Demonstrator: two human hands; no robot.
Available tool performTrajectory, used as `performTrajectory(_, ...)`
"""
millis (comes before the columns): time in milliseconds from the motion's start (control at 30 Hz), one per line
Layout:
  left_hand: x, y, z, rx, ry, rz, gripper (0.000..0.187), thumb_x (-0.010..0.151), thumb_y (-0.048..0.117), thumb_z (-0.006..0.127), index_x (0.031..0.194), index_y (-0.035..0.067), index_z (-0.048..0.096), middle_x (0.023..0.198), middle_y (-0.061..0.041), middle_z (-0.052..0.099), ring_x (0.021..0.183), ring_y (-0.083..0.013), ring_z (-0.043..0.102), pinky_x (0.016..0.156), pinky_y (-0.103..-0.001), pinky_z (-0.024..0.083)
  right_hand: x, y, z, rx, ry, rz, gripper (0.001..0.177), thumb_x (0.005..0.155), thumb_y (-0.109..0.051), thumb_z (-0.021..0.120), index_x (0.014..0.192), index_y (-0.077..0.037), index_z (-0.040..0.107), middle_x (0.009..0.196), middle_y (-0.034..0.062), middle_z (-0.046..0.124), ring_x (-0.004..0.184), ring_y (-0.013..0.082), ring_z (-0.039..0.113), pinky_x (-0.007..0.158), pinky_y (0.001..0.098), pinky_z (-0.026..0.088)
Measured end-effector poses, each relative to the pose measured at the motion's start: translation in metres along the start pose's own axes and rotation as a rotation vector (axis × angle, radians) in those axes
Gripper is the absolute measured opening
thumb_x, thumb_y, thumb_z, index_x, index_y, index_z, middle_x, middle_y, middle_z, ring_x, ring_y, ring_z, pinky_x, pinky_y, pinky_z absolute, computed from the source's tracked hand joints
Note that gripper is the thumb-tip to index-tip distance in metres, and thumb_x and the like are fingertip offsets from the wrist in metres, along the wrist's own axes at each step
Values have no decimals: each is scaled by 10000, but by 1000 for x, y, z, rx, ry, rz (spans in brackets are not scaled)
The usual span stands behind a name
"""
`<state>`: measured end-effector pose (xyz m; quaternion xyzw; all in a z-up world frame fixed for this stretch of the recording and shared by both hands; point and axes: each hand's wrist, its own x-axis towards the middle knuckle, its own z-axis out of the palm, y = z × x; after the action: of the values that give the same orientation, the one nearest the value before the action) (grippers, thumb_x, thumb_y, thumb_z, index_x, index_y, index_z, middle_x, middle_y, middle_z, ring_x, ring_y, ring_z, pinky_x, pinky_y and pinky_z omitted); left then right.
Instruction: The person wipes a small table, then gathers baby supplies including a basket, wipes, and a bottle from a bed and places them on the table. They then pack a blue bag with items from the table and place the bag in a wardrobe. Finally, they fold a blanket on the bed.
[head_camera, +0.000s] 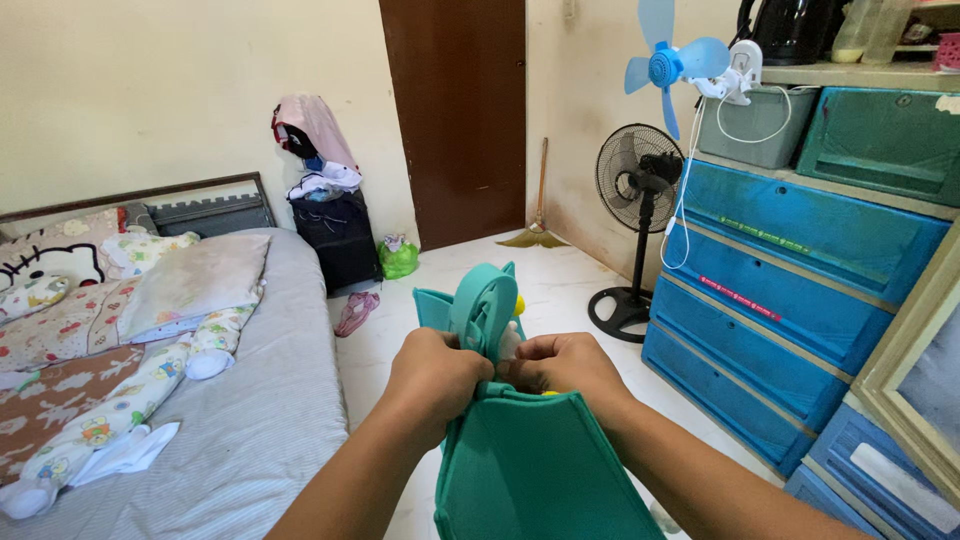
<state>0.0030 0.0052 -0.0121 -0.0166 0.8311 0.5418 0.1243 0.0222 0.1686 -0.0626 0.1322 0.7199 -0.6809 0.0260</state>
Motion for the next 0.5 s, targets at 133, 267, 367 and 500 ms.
performTrajectory(133, 1, 3, 0, 47, 3, 8, 265, 732, 18, 723, 977, -69, 772, 833, -183, 757, 655, -237, 713, 622, -358, 585, -6, -13, 3, -196, 39, -9, 144, 837, -55, 739, 948, 5, 809, 813, 93, 798, 683, 134, 733, 673, 258, 587)
performTrajectory(267, 10, 3, -5, 8, -44, 63, 294, 676, 48, 821, 944, -69, 789, 803, -170, 759, 641, -227, 702, 611, -337, 571, -8, -11, 3, -278, 22, -151, 215, 855, -93, 726, 992, 40, 825, 799, 88, 782, 688, 129, 696, 683, 277, 561)
performTrajectory(367, 18, 3, -20, -248, -227, 107, 332, 654, 118, 863, 910, -86, 802, 777, -149, 774, 614, -213, 697, 545, -353, 558, -3, -1, 3, -164, -94, -246, 278, 894, -95, 640, 1049, 47, 822, 864, 96, 790, 758, 139, 703, 726, 284, 573)
performTrajectory(500, 20, 3, -33, -18, -106, 220, 356, 666, 229, 901, 919, -8, 820, 786, -108, 795, 632, -158, 686, 554, -313, 539, 3, -1, 11, -50, -135, -188, 366, 906, -54, 514, 1153, -20, 782, 1027, 112, 773, 901, 155, 692, 799, 276, 585)
